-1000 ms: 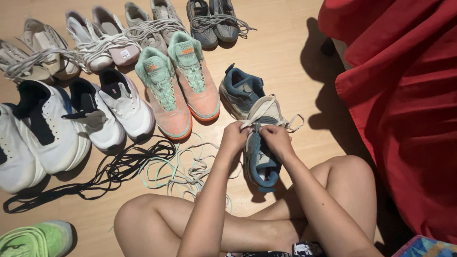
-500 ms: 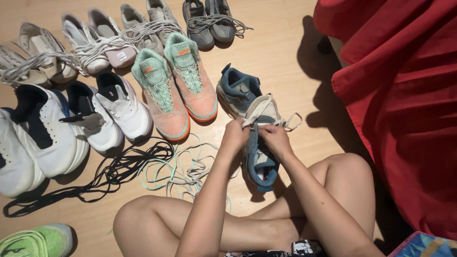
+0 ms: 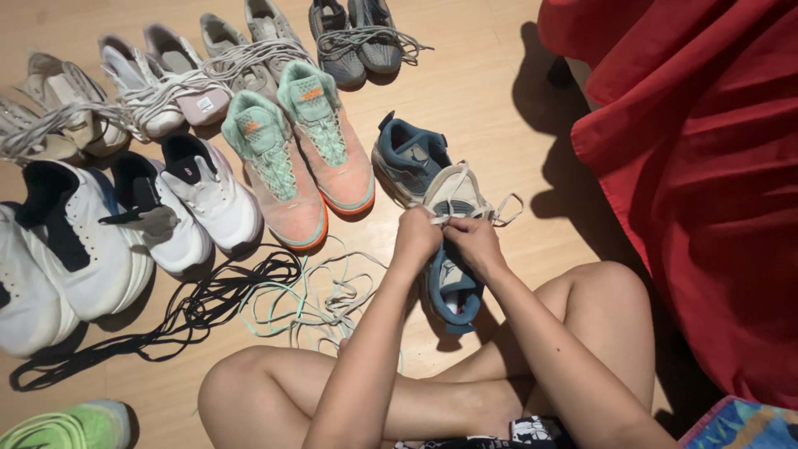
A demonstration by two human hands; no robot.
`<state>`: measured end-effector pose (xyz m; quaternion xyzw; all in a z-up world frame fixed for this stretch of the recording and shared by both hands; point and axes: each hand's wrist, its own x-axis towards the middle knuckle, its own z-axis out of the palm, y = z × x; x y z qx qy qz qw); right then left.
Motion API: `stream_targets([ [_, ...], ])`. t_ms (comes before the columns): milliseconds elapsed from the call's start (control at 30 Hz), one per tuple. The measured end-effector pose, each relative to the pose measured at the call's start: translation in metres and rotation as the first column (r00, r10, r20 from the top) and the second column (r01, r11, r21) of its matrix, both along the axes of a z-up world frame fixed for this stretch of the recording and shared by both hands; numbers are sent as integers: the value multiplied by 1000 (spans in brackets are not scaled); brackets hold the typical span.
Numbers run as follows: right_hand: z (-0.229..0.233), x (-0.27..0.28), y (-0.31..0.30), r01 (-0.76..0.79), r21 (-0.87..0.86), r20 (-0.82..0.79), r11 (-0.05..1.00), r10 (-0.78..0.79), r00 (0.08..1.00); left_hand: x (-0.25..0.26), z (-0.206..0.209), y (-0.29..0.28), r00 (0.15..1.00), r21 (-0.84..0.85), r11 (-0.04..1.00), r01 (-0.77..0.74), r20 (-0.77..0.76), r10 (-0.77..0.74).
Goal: The person sits on the floor and unlaces a white sneaker, then picks up a blue sneaker and begins lacing it with a white lace. Several other shoes and loose laces are arranged on the floor nearby.
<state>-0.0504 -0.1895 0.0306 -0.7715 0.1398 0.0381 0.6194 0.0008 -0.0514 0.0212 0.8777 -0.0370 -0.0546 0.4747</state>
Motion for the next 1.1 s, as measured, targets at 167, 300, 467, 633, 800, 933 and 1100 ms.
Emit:
stream_targets([
  [167,2,2,3,23,-278,29,960,-15,999,8,-18,14,994,-145,989,-42,-106,27],
  [300,4,6,10,5,-401,10,916,-1,1000,12,-27,21,993,-182,981,-62,-107,43],
  [467,5,6,13,31,-506,31,862,-18,999,2,-25,16,999,-257,965,-52,-23,47],
  [633,1,3,6,103,-370,219,923,-21,976,-3,-10,12,993,-183,980,-84,-93,68],
  [800,-6,1,-2,253,-207,250,945,-199,948,-8,7,13,998,-140,989,-47,39,53],
  [933,-15,2,-3,218,-27,95,976,-214,972,-5,13,20,997,-138,987,-77,-29,74],
  [1100,-9,8,-9,265,184,97,947,-286,953,-8,5,23,998,-216,974,-65,0,67],
])
